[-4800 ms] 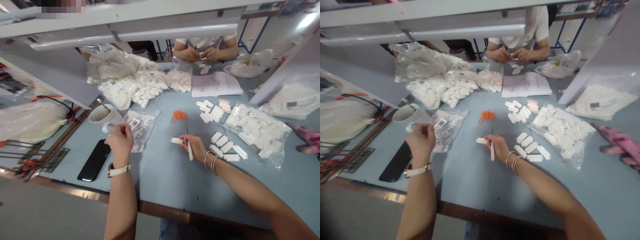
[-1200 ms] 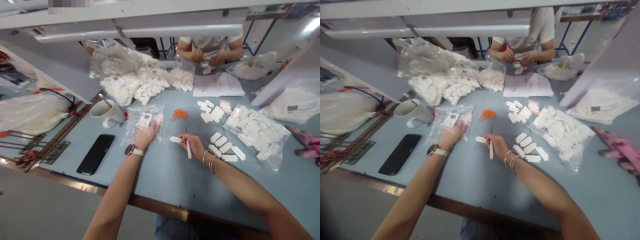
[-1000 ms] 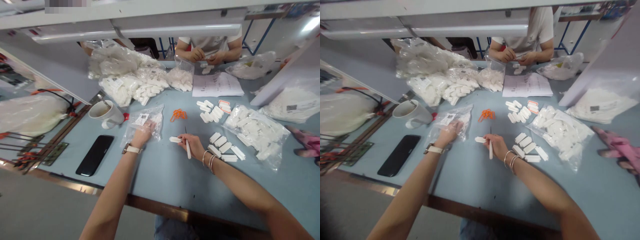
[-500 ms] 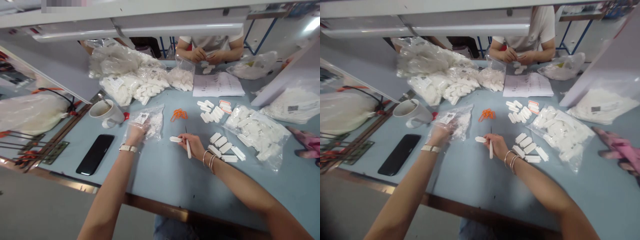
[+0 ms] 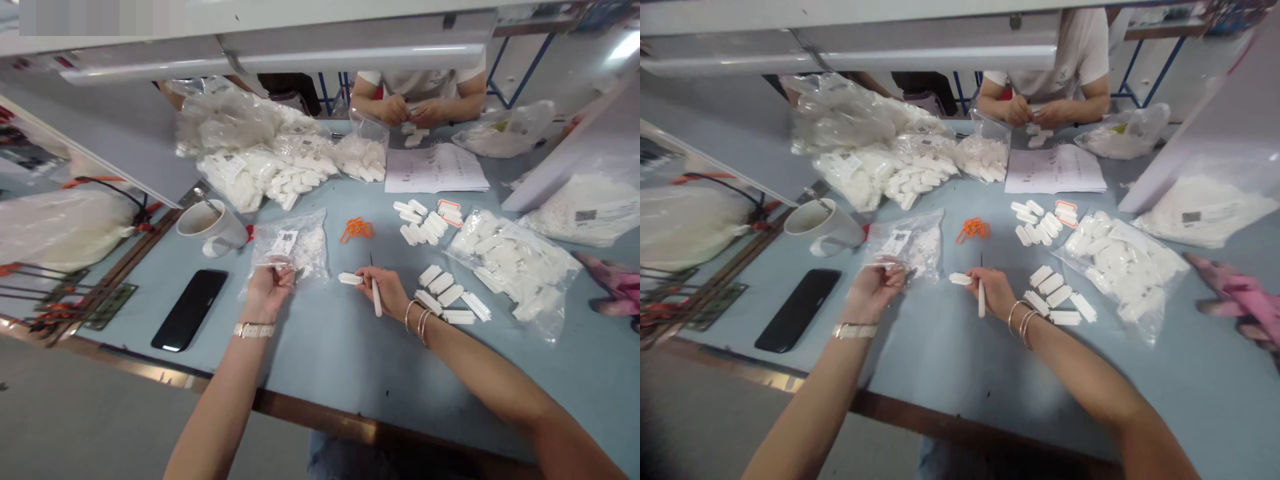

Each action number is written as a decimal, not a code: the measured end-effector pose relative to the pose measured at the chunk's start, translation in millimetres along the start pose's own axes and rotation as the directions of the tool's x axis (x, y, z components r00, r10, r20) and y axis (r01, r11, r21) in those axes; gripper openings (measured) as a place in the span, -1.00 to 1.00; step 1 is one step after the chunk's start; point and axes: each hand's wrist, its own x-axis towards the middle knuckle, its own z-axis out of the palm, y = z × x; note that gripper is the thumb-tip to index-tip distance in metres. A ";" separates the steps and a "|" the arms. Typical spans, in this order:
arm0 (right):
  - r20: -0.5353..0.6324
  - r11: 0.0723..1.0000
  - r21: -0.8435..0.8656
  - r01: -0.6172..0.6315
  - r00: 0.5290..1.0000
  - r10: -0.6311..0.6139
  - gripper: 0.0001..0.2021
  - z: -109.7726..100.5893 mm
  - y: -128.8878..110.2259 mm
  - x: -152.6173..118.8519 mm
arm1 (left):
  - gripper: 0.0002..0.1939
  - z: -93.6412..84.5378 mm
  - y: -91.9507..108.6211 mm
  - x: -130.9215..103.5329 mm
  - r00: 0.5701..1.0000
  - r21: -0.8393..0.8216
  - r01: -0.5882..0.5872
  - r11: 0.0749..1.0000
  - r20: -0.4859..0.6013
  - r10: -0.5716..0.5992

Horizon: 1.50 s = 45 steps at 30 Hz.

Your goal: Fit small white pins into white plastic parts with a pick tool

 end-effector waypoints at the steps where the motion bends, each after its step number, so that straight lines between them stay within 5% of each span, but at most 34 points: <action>1: -0.001 1.000 -0.001 -0.005 1.000 0.005 -0.81 0.1 -0.1 0.0 | -0.72 0.6 -0.5 -8.5 1.000 -0.023 0.017 1.000 -0.006 -0.017; 6: 0.008 1.000 -0.011 -0.016 1.000 0.016 -0.80 1.2 -0.4 -0.3 | -0.68 7.3 -18.7 -48.8 0.985 -0.189 0.170 0.967 0.001 -0.173; 12: 0.010 1.000 -0.009 -0.003 1.000 0.003 -0.78 -0.5 -3.0 -0.2 | -0.85 17.6 -52.6 -63.5 0.948 0.125 0.248 0.961 0.171 -0.267; 15: 0.023 1.000 -0.021 -0.014 1.000 0.014 -0.79 -2.6 -5.5 -0.2 | -0.78 19.2 -59.8 -52.3 0.934 0.322 0.195 0.926 0.227 -0.276; 18: 0.034 1.000 -0.021 -0.017 0.999 0.018 -0.81 -3.1 -6.7 -0.1 | -0.70 18.8 -62.2 -35.2 0.971 0.542 -0.015 0.840 0.210 -0.118; 20: 0.033 1.000 -0.024 -0.015 0.999 0.016 -0.81 -2.6 -6.4 0.0 | -0.73 18.4 -62.3 -24.3 0.969 0.730 -0.232 0.642 0.231 0.088; 22: 0.031 0.999 -0.032 -0.016 0.999 0.017 -0.81 -1.9 -5.7 0.2 | -0.77 18.5 -63.0 -16.4 0.900 0.851 -0.418 0.316 0.342 0.269; 25: 0.028 0.999 -0.029 -0.017 0.999 0.018 -0.83 -1.8 -4.8 0.4 | -0.81 19.6 -67.4 -12.5 0.783 0.852 -0.519 -0.072 0.508 0.359; 30: 0.036 1.000 -0.002 -0.013 0.999 0.013 -0.85 -2.8 -4.5 0.5 | -0.74 20.1 -74.5 -17.4 0.668 0.750 -0.544 -0.376 0.658 0.346; 34: 0.039 1.000 0.007 -0.030 0.999 0.030 -0.84 -2.4 -4.2 0.7 | -0.76 13.7 -67.4 -17.5 0.629 0.699 -0.635 -0.327 0.715 0.305; 41: 0.023 0.999 -0.021 -0.048 0.999 0.048 -0.83 -0.4 -3.4 1.4 | -0.54 -6.9 -43.7 -26.9 0.788 0.786 -0.603 0.139 0.559 0.259; 43: 0.024 0.999 -0.010 -0.044 0.999 0.044 -0.82 -0.4 -3.5 1.5 | -0.49 -15.1 -35.6 -32.7 0.786 0.776 -0.608 0.169 0.560 0.261; 45: 0.022 0.999 -0.001 -0.040 0.999 0.040 -0.81 -0.4 -3.8 1.5 | -0.51 -26.4 -27.0 -38.3 0.799 0.810 -0.578 0.101 0.537 0.270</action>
